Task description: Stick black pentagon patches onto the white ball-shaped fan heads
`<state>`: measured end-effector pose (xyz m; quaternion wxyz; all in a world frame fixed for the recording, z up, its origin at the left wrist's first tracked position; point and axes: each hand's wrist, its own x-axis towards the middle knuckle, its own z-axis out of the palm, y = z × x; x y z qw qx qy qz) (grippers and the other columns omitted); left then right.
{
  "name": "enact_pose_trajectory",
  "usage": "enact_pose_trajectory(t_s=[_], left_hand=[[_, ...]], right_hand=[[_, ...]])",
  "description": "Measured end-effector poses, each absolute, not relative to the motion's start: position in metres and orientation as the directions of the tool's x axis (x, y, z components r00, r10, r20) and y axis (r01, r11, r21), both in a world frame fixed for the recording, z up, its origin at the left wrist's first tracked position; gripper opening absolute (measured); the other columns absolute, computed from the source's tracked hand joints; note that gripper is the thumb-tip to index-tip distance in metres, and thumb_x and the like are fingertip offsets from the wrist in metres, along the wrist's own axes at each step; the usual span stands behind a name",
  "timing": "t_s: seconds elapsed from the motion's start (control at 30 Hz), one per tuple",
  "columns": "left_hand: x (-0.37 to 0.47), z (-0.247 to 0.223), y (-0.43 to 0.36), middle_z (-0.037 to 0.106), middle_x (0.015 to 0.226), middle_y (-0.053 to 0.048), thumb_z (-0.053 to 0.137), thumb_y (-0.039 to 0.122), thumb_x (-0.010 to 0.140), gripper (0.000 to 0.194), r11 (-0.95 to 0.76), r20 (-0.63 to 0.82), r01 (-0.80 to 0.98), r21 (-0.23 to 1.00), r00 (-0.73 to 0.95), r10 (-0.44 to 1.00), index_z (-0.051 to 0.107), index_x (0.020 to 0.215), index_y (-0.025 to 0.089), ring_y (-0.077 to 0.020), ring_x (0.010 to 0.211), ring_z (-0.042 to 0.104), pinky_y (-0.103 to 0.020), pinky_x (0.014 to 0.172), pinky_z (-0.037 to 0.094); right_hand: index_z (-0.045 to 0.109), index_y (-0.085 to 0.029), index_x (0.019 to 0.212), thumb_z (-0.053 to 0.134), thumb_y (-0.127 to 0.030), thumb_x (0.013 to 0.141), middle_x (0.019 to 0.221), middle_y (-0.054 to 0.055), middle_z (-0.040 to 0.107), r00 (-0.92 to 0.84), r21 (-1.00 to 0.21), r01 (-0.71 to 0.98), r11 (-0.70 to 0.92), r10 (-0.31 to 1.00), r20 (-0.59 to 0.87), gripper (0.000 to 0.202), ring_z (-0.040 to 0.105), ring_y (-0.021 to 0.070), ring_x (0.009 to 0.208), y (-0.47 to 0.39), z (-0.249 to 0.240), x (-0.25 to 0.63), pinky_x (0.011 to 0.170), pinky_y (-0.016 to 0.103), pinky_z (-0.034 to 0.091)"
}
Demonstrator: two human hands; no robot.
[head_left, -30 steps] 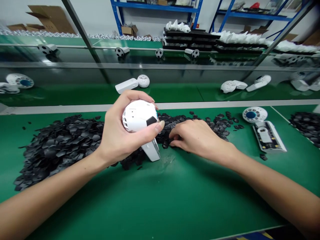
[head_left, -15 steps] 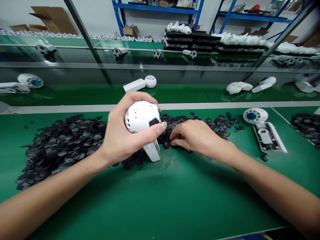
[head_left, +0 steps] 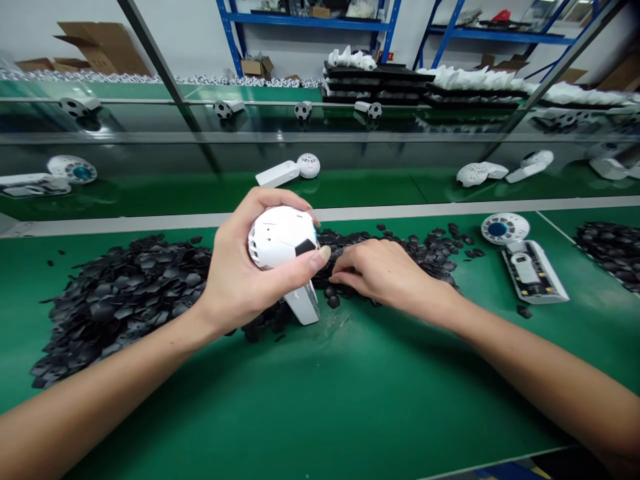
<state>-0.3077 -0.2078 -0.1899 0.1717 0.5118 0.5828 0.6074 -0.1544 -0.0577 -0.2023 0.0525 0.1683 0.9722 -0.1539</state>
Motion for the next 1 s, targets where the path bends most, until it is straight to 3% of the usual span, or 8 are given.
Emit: enact_pose_trajectory(t_s=[0.1, 0.3, 0.43, 0.53, 0.67, 0.8, 0.9, 1.0], left_hand=[[-0.308, -0.188, -0.208, 0.075, 0.103, -0.002, 0.095, 0.039, 0.077, 0.043, -0.227, 0.408, 0.413, 0.882, -0.429, 0.806, 0.066, 0.106, 0.029, -0.0257, 0.082, 0.076, -0.038, 0.061, 0.061], [-0.308, -0.183, -0.208, 0.077, 0.100, -0.003, 0.093, 0.046, 0.078, 0.044, -0.177, 0.398, 0.460, 0.870, -0.444, 0.803, 0.065, 0.105, 0.027, -0.0277, 0.082, 0.077, -0.039, 0.064, 0.063], [-0.312, -0.180, -0.208, 0.078, 0.103, -0.005, 0.094, 0.052, 0.076, 0.046, -0.115, 0.366, 0.487, 0.866, -0.461, 0.808, 0.067, 0.106, 0.028, -0.0297, 0.082, 0.078, -0.041, 0.065, 0.062], [-0.315, -0.178, -0.208, 0.079, 0.105, -0.005, 0.093, 0.053, 0.076, 0.046, -0.109, 0.351, 0.477, 0.872, -0.457, 0.817, 0.070, 0.106, 0.028, -0.0299, 0.083, 0.078, -0.040, 0.068, 0.063], [-0.317, -0.179, -0.206, 0.080, 0.105, -0.006, 0.091, 0.056, 0.078, 0.047, -0.099, 0.344, 0.477, 0.873, -0.462, 0.818, 0.071, 0.109, 0.026, -0.0286, 0.082, 0.078, -0.037, 0.067, 0.063], [-0.318, -0.180, -0.205, 0.077, 0.097, -0.005, 0.089, 0.058, 0.080, 0.048, -0.087, 0.366, 0.517, 0.851, -0.467, 0.805, 0.071, 0.109, 0.024, -0.0244, 0.072, 0.074, -0.032, 0.058, 0.056], [-0.317, -0.180, -0.205, 0.076, 0.094, -0.004, 0.090, 0.056, 0.080, 0.047, -0.101, 0.382, 0.528, 0.843, -0.457, 0.803, 0.072, 0.109, 0.025, -0.0217, 0.069, 0.070, -0.029, 0.054, 0.052], [-0.317, -0.179, -0.206, 0.077, 0.095, -0.004, 0.091, 0.057, 0.078, 0.048, -0.094, 0.380, 0.527, 0.845, -0.466, 0.799, 0.072, 0.109, 0.025, -0.0215, 0.071, 0.069, -0.029, 0.056, 0.053]], right_hand=[[0.081, -0.019, 0.100, 0.064, -0.026, 0.108, 0.102, 0.004, 0.079, -0.961, -0.317, 0.274, 0.908, 0.268, -0.063, 0.020, 0.070, 0.0195, 0.090, -0.053, -0.205, -0.153, 0.066, 0.029, 0.030], [0.075, -0.015, 0.090, 0.068, -0.025, 0.105, 0.084, 0.002, 0.074, -0.857, -0.643, 0.055, 0.764, 0.366, 0.363, 0.020, 0.066, 0.0137, 0.076, -0.044, -0.180, -0.143, 0.070, 0.024, 0.044], [0.076, -0.014, 0.089, 0.076, -0.037, 0.101, 0.074, 0.002, 0.075, -0.866, -0.872, -0.023, 0.488, 0.427, 0.261, 0.025, 0.070, 0.0134, 0.064, -0.049, -0.173, -0.140, 0.063, 0.022, 0.054], [0.081, -0.016, 0.090, 0.081, -0.030, 0.095, 0.077, 0.002, 0.078, -0.880, -0.911, -0.054, 0.410, 0.411, 0.237, 0.016, 0.075, 0.0144, 0.066, -0.053, -0.175, -0.141, 0.066, 0.023, 0.061], [0.084, -0.021, 0.091, 0.079, -0.016, 0.095, 0.086, -0.001, 0.081, -0.834, -0.785, -0.163, 0.598, 0.342, 0.434, 0.008, 0.078, 0.0150, 0.076, -0.058, -0.175, -0.138, 0.070, 0.023, 0.064], [0.084, -0.022, 0.098, 0.074, -0.010, 0.100, 0.100, -0.001, 0.084, -0.735, -0.400, -0.285, 0.871, 0.070, 0.675, 0.016, 0.080, 0.0128, 0.087, -0.063, -0.174, -0.132, 0.079, 0.021, 0.063], [0.084, -0.026, 0.101, 0.067, -0.013, 0.106, 0.111, -0.001, 0.083, -0.693, -0.117, -0.207, 0.971, -0.061, 0.718, 0.021, 0.081, 0.0123, 0.091, -0.065, -0.176, -0.130, 0.073, 0.020, 0.061], [0.083, -0.025, 0.102, 0.063, -0.014, 0.108, 0.112, -0.001, 0.083, -0.692, -0.052, -0.192, 0.980, -0.098, 0.715, 0.024, 0.081, 0.0127, 0.092, -0.065, -0.180, -0.131, 0.072, 0.020, 0.061]])
